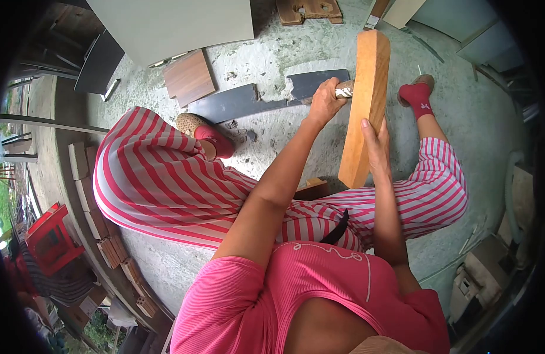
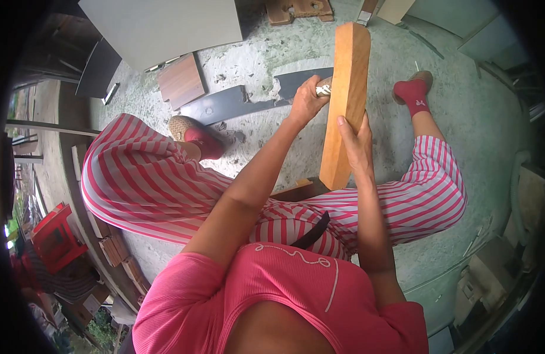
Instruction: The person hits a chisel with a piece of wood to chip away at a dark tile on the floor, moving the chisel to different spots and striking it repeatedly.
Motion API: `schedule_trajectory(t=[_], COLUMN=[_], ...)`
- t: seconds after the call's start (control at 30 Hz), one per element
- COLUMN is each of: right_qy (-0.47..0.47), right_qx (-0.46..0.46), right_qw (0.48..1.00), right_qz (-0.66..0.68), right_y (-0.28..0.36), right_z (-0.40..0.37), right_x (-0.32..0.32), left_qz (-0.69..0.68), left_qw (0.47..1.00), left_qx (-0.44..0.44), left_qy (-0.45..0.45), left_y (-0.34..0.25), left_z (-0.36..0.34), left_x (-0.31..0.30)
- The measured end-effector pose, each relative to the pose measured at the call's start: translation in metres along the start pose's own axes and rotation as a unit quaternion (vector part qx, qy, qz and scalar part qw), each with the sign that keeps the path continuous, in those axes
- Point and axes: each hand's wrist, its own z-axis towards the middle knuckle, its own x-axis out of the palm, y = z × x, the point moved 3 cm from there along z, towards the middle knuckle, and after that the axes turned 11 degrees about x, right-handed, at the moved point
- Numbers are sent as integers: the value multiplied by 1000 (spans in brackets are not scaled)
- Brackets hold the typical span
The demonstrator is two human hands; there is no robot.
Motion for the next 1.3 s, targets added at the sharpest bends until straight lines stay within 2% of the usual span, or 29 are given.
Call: schedule_trajectory(t=[0.27, 1.3], right_qy=[-31, -50], right_qx=[4, -23], right_qw=[1000, 999], right_qz=[-2, 5], right_y=[-9, 3], right_z=[0, 4], right_x=[-4, 19], left_qz=[18, 9], left_qw=[999, 1000], left_qx=[-4, -8], left_qy=[33, 4], left_y=[-8, -9], left_z=[1, 9], left_x=[2, -6])
